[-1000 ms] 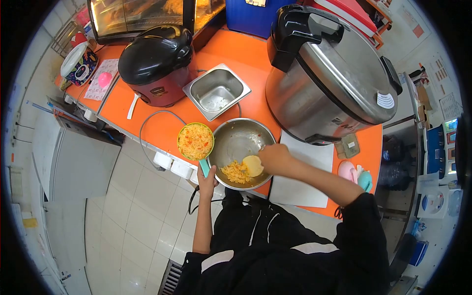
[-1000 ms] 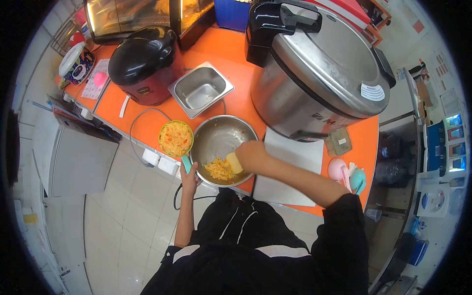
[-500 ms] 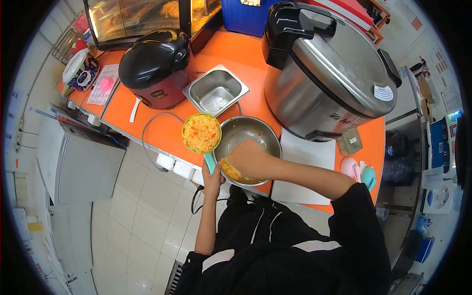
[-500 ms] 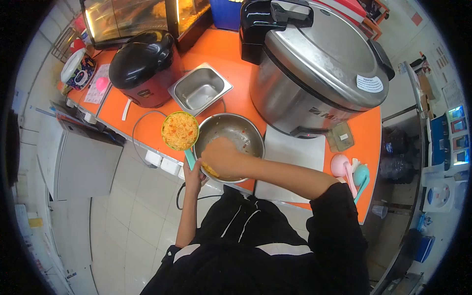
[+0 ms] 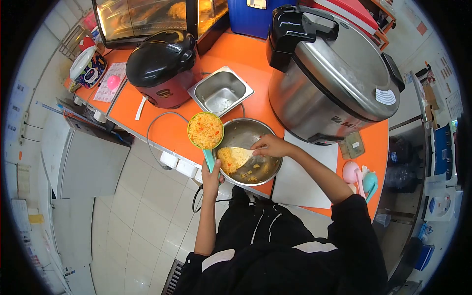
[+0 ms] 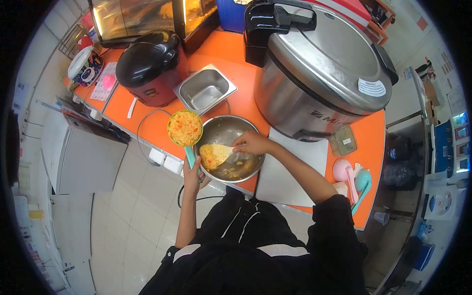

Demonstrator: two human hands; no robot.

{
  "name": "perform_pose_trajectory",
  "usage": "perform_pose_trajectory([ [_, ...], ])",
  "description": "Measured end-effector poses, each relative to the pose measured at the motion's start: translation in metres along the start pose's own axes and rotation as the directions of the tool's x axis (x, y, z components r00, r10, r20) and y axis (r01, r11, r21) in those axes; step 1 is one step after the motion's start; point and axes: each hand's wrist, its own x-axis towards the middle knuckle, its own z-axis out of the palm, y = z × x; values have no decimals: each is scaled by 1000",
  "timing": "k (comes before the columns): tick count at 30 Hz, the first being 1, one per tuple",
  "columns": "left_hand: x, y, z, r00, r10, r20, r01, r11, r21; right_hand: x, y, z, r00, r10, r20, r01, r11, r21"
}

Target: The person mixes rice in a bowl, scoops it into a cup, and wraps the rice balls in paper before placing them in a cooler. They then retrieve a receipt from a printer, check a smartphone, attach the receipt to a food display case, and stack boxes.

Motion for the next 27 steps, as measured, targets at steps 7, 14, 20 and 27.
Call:
perform_pose_trajectory([
  [7, 5, -9, -27, 987, -126, 96, 143, 969, -199, -32, 3, -9, 994, 19, -103, -13, 998, 62],
  [14, 0, -8, -44, 974, -207, 92, 219, 963, -155, -67, 12, -18, 966, 156, -207, -106, 966, 236],
  [20, -11, -6, -33, 997, -67, 41, 69, 995, -76, -79, 20, -12, 952, 179, -249, -82, 931, 356],
  [27, -60, 26, -10, 979, -179, 98, 184, 982, -48, -90, -3, -18, 907, 143, -397, 9, 934, 358],
])
